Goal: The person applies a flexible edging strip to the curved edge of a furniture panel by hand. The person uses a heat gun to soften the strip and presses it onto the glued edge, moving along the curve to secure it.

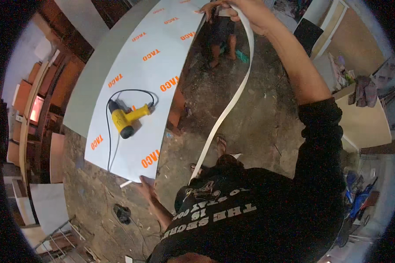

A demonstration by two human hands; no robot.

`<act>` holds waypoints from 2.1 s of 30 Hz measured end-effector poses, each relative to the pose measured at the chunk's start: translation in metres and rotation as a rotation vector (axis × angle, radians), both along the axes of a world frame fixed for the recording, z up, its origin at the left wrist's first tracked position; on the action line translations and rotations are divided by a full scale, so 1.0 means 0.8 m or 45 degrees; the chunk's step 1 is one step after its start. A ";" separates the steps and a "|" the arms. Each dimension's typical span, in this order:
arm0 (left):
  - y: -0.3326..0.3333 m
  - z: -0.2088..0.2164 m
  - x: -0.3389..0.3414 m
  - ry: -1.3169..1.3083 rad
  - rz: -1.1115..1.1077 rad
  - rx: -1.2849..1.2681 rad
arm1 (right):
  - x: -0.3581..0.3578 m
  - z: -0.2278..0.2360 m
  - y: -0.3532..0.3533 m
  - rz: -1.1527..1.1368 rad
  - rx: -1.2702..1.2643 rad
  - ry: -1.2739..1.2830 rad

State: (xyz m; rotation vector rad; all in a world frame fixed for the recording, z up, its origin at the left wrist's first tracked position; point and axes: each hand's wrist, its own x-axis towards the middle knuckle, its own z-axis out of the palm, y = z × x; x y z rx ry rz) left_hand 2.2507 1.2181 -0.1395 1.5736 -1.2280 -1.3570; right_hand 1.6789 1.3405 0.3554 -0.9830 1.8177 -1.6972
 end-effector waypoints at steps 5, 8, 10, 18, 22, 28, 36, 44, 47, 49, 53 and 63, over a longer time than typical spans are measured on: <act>-0.003 0.047 -0.028 0.151 -0.034 0.002 | -0.046 0.005 0.032 0.013 0.024 0.059; -0.016 0.040 -0.027 0.067 -0.030 -0.115 | -0.066 -0.009 0.014 0.102 -0.055 0.249; -0.027 0.031 -0.030 0.164 0.000 -0.068 | -0.063 -0.005 0.000 0.133 -0.068 0.226; -0.018 0.039 0.015 -0.043 0.045 0.123 | -0.056 -0.049 -0.027 -0.182 -0.098 -0.147; 0.059 0.062 -0.026 0.359 0.285 0.179 | -0.100 -0.090 -0.015 -0.100 -0.060 -0.073; 0.135 0.065 -0.033 0.319 0.587 0.115 | -0.064 -0.206 -0.091 0.433 0.162 -0.489; 0.186 0.076 -0.097 0.138 0.766 0.015 | -0.022 -0.388 -0.179 0.680 0.301 -0.697; 0.280 0.078 -0.137 0.116 0.816 0.017 | 0.003 -0.451 -0.153 0.527 0.277 -0.069; 0.279 0.097 -0.136 0.054 0.740 0.018 | -0.032 -0.490 -0.123 0.424 0.391 0.141; 0.281 0.078 -0.120 0.153 0.685 0.121 | -0.025 -0.499 -0.107 0.253 0.403 0.349; 0.267 0.105 -0.128 0.511 0.635 0.315 | 0.036 -0.461 -0.103 0.076 0.168 0.813; 0.274 0.062 -0.064 0.641 0.389 0.245 | 0.291 -0.449 -0.313 0.690 0.504 1.279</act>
